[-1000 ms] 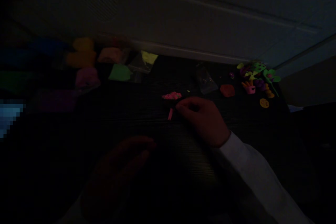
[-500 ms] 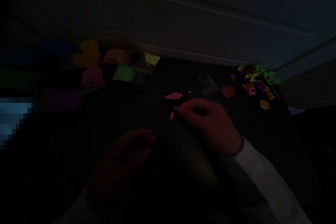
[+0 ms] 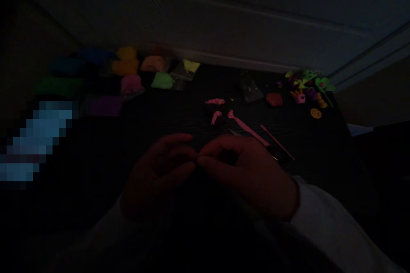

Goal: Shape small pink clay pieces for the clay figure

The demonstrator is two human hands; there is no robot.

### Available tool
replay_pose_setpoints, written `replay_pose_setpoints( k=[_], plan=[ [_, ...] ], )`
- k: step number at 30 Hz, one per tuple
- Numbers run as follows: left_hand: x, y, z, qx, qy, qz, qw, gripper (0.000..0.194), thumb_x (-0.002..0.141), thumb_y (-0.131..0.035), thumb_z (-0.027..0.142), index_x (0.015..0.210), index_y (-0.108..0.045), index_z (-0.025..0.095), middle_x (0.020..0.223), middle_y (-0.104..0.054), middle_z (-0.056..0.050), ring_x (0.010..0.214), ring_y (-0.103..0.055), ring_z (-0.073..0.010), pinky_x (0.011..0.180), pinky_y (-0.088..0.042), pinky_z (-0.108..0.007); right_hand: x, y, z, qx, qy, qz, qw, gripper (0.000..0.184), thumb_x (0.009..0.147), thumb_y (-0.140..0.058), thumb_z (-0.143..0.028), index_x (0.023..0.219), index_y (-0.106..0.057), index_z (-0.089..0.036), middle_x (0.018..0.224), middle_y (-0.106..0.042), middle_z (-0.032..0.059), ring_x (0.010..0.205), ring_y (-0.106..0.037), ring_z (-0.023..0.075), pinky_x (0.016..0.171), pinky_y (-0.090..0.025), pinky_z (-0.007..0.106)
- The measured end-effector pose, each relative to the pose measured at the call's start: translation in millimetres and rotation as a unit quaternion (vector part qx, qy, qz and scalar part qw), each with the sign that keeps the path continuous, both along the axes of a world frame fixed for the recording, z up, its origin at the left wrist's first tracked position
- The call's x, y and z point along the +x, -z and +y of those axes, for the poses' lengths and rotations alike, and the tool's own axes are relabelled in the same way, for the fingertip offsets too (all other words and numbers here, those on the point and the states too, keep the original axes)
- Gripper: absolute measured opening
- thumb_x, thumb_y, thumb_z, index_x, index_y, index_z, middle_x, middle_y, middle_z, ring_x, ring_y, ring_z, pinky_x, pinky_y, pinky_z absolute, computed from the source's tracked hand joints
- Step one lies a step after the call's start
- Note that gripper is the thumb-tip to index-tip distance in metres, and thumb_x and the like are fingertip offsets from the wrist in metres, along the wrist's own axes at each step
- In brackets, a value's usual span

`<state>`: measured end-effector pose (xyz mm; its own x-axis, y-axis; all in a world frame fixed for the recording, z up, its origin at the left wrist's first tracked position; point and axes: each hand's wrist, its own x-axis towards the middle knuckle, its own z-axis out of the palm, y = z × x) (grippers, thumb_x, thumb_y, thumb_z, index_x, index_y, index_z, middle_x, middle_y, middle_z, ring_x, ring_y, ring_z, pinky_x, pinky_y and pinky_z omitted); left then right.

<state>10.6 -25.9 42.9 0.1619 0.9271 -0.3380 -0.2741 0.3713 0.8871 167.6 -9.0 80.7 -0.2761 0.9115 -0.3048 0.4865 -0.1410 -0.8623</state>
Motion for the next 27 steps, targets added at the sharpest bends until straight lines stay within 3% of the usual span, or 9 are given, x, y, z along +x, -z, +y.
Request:
replay_pose_setpoints(
  k=[6, 14, 21, 27],
  plan=[
    [1.2, -5.7, -13.9, 0.018, -0.006, -0.010, 1.000, 0.035, 0.062, -0.066, 0.010, 0.092, -0.057, 0.025, 0.070, -0.064, 0.006, 0.059, -0.059, -0.0064, 0.053, -0.045, -0.014, -1.1, -4.6, -17.7, 0.014, 0.010, 0.010, 1.000, 0.010, 0.072, -0.060, -0.032, 0.075, -0.065, -0.024, 0.069, -0.065, -0.0021, 0.060, -0.058, 0.0115, 0.050, -0.044, 0.021],
    [1.6, -14.9, -28.6, 0.050, -0.013, 0.005, 0.999, 0.037, 0.062, -0.066, 0.012, 0.095, -0.056, 0.024, 0.069, -0.064, 0.004, 0.058, -0.059, -0.0090, 0.051, -0.046, -0.017, 1.6, -10.2, -43.5, 0.046, 0.076, 0.061, 0.994, 0.010, 0.072, -0.061, -0.032, 0.079, -0.064, -0.027, 0.066, -0.063, -0.0026, 0.056, -0.057, 0.0107, 0.046, -0.041, 0.021],
    [2.9, -17.1, -38.7, 0.084, -0.001, 0.010, 0.996, 0.036, 0.064, -0.064, 0.010, 0.096, -0.055, 0.025, 0.069, -0.063, 0.006, 0.058, -0.058, -0.0065, 0.050, -0.044, -0.013, -1.6, -8.7, -60.2, 0.081, 0.067, 0.055, 0.993, 0.010, 0.073, -0.061, -0.031, 0.082, -0.064, -0.027, 0.066, -0.062, -0.0034, 0.063, -0.057, 0.0109, 0.055, -0.044, 0.022],
    [2.5, -22.1, -46.6, 0.100, 0.003, 0.047, 0.994, 0.034, 0.067, -0.063, 0.013, 0.097, -0.055, 0.026, 0.072, -0.064, 0.005, 0.065, -0.060, -0.0079, 0.055, -0.046, -0.015, -1.7, -7.7, -63.2, 0.079, 0.080, 0.050, 0.992, 0.006, 0.073, -0.060, -0.030, 0.077, -0.063, -0.027, 0.066, -0.061, -0.0038, 0.061, -0.056, 0.0096, 0.053, -0.041, 0.021]
  ],
)
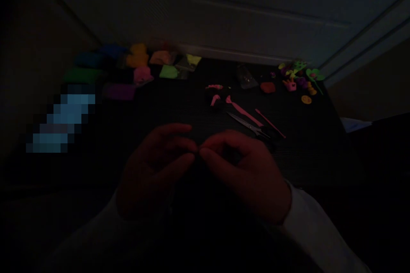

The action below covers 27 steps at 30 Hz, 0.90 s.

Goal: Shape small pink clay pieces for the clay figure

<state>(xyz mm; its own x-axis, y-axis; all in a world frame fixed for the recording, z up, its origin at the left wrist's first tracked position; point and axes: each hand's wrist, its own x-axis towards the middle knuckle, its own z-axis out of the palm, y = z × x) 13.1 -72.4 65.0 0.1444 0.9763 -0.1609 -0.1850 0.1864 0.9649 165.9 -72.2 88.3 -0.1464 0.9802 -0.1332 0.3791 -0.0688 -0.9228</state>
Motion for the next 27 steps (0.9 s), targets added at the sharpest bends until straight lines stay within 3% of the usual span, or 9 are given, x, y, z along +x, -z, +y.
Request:
replay_pose_setpoints(
  k=[4, 7, 9, 12, 15, 17, 21, 27],
  plan=[
    [-2.8, 1.6, -0.6, 0.018, -0.026, 0.023, 0.999, 0.031, 0.069, -0.061, 0.016, 0.098, -0.055, 0.024, 0.079, -0.065, 0.003, 0.071, -0.061, -0.0096, 0.062, -0.047, -0.017, 1.2, 5.9, 1.3, -0.025, 0.013, 0.039, 0.999, 0.006, 0.072, -0.061, -0.031, 0.075, -0.063, -0.025, 0.067, -0.061, -0.0035, 0.060, -0.056, 0.0096, 0.049, -0.040, 0.020],
    [-10.7, 11.4, 2.2, 0.073, -0.068, 0.136, 0.986, 0.029, 0.070, -0.060, 0.020, 0.098, -0.056, 0.022, 0.080, -0.065, 0.002, 0.072, -0.061, -0.0119, 0.064, -0.048, -0.021, -0.8, 20.9, 6.3, -0.027, 0.008, 0.008, 1.000, 0.010, 0.073, -0.059, -0.033, 0.075, -0.062, -0.023, 0.067, -0.060, -0.0032, 0.061, -0.055, 0.0100, 0.052, -0.041, 0.021],
    [-18.4, 21.3, 4.8, 0.137, -0.065, 0.256, 0.955, 0.024, 0.071, -0.058, 0.020, 0.095, -0.058, 0.021, 0.082, -0.064, 0.001, 0.074, -0.060, -0.0132, 0.068, -0.049, -0.025, -3.7, 35.6, 11.4, 0.002, -0.020, -0.043, 0.999, 0.011, 0.076, -0.056, -0.032, 0.077, -0.062, -0.023, 0.071, -0.060, -0.0025, 0.066, -0.056, 0.0106, 0.059, -0.042, 0.023],
    [-29.6, 37.8, 9.0, 0.243, -0.044, 0.396, 0.884, 0.015, 0.073, -0.055, 0.018, 0.087, -0.061, 0.018, 0.084, -0.064, -0.002, 0.079, -0.059, -0.0148, 0.075, -0.047, -0.029, -8.8, 57.1, 19.1, 0.058, -0.072, -0.136, 0.986, 0.011, 0.077, -0.054, -0.028, 0.078, -0.062, -0.021, 0.080, -0.060, -0.0001, 0.078, -0.055, 0.0127, 0.072, -0.042, 0.028],
    [-34.6, 53.3, 13.3, 0.320, -0.021, 0.464, 0.826, 0.013, 0.073, -0.056, 0.016, 0.083, -0.063, 0.015, 0.083, -0.063, -0.005, 0.083, -0.057, -0.0164, 0.077, -0.046, -0.031, -11.7, 71.3, 24.4, 0.101, -0.098, -0.216, 0.966, 0.013, 0.078, -0.052, -0.026, 0.082, -0.063, -0.019, 0.083, -0.060, 0.0021, 0.082, -0.054, 0.0147, 0.078, -0.041, 0.032],
    [-34.0, 61.9, 15.5, 0.341, -0.006, 0.489, 0.803, 0.012, 0.072, -0.057, 0.017, 0.082, -0.064, 0.015, 0.082, -0.064, -0.005, 0.082, -0.056, -0.0174, 0.076, -0.046, -0.033, -10.9, 76.8, 25.7, 0.118, -0.101, -0.250, 0.956, 0.016, 0.079, -0.051, -0.026, 0.086, -0.063, -0.018, 0.086, -0.060, 0.0030, 0.084, -0.053, 0.0154, 0.079, -0.041, 0.033],
    [-30.1, 72.0, 16.8, 0.322, 0.025, 0.523, 0.788, 0.013, 0.073, -0.057, 0.019, 0.083, -0.066, 0.017, 0.081, -0.064, -0.005, 0.082, -0.055, -0.0204, 0.075, -0.046, -0.039, -3.1, 82.1, 22.0, 0.146, -0.099, -0.240, 0.955, 0.020, 0.079, -0.052, -0.024, 0.095, -0.060, -0.017, 0.090, -0.060, 0.0035, 0.086, -0.053, 0.0135, 0.079, -0.043, 0.028],
    [-28.3, 69.8, 15.6, 0.300, 0.038, 0.531, 0.792, 0.012, 0.074, -0.056, 0.022, 0.080, -0.067, 0.020, 0.079, -0.064, -0.004, 0.081, -0.055, -0.0218, 0.072, -0.045, -0.041, 7.9, 83.8, 11.8, 0.188, -0.107, -0.242, 0.946, 0.017, 0.077, -0.056, -0.019, 0.093, -0.059, -0.017, 0.089, -0.061, 0.0036, 0.085, -0.054, 0.0131, 0.076, -0.045, 0.027]
  ],
)
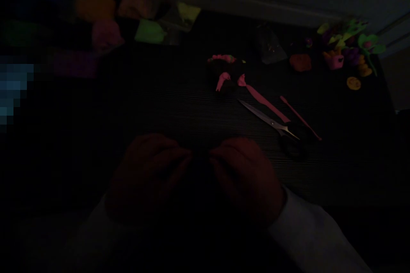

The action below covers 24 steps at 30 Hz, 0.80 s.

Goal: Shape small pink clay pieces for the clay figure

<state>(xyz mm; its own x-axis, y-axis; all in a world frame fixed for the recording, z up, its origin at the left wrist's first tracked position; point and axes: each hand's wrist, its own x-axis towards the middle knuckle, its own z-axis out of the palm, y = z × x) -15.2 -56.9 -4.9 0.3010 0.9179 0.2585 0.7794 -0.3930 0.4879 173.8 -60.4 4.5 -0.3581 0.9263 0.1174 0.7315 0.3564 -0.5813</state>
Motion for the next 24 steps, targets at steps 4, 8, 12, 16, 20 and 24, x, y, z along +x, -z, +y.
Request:
replay_pose_setpoints(
  k=[4, 8, 12, 16, 20, 24],
  plan=[
    [3.4, -2.5, 1.1, -0.014, -0.013, -0.001, 1.000, 0.015, 0.074, -0.055, 0.022, 0.084, -0.067, 0.020, 0.080, -0.064, -0.003, 0.082, -0.055, -0.0217, 0.075, -0.044, -0.042, -5.2, 3.3, -1.1, 0.028, 0.000, -0.039, 0.999, 0.015, 0.076, -0.056, -0.021, 0.091, -0.059, -0.021, 0.086, -0.061, 0.0025, 0.081, -0.055, 0.0148, 0.072, -0.045, 0.030],
    [7.0, -2.7, 2.8, -0.012, -0.019, -0.015, 1.000, 0.016, 0.075, -0.055, 0.024, 0.086, -0.066, 0.020, 0.082, -0.065, -0.004, 0.084, -0.056, -0.0225, 0.077, -0.044, -0.044, -10.9, 2.0, -1.2, 0.037, 0.001, -0.051, 0.998, 0.013, 0.076, -0.056, -0.023, 0.089, -0.059, -0.022, 0.085, -0.061, 0.0016, 0.080, -0.055, 0.0153, 0.072, -0.044, 0.031],
    [7.8, -2.0, 2.9, -0.006, -0.015, -0.019, 1.000, 0.015, 0.074, -0.056, 0.023, 0.086, -0.064, 0.018, 0.082, -0.064, -0.004, 0.084, -0.055, -0.0226, 0.075, -0.044, -0.043, 16.7, -14.0, 11.8, 0.077, 0.063, -0.088, 0.991, 0.020, 0.077, -0.055, -0.023, 0.095, -0.059, -0.019, 0.093, -0.060, 0.0052, 0.087, -0.055, 0.0151, 0.075, -0.045, 0.027],
    [6.3, -0.3, -0.2, 0.009, -0.004, -0.026, 1.000, 0.011, 0.074, -0.056, 0.022, 0.081, -0.063, 0.018, 0.080, -0.063, -0.004, 0.083, -0.056, -0.0218, 0.074, -0.044, -0.042, 75.8, -28.7, 43.9, 0.097, 0.199, -0.256, 0.941, 0.027, 0.077, -0.054, -0.032, 0.099, -0.061, -0.018, 0.097, -0.062, 0.0080, 0.087, -0.057, 0.0186, 0.071, -0.045, 0.029],
    [4.3, -0.2, -3.6, 0.029, 0.003, -0.030, 0.999, 0.010, 0.074, -0.055, 0.019, 0.080, -0.064, 0.019, 0.078, -0.064, -0.003, 0.081, -0.056, -0.0210, 0.072, -0.045, -0.042, 113.6, -27.7, 69.8, -0.077, 0.236, -0.294, 0.923, 0.028, 0.075, -0.055, -0.039, 0.089, -0.063, -0.017, 0.086, -0.065, 0.0069, 0.074, -0.060, 0.0171, 0.060, -0.044, 0.027],
    [2.8, -1.8, -6.5, 0.049, 0.007, -0.034, 0.998, 0.011, 0.074, -0.055, 0.019, 0.079, -0.064, 0.018, 0.076, -0.064, -0.004, 0.079, -0.056, -0.0215, 0.069, -0.046, -0.042, 117.9, -27.3, 77.4, -0.089, 0.204, -0.360, 0.906, 0.020, 0.076, -0.051, -0.034, 0.081, -0.063, -0.019, 0.078, -0.065, 0.0059, 0.063, -0.058, 0.0164, 0.052, -0.041, 0.028]
  ],
)
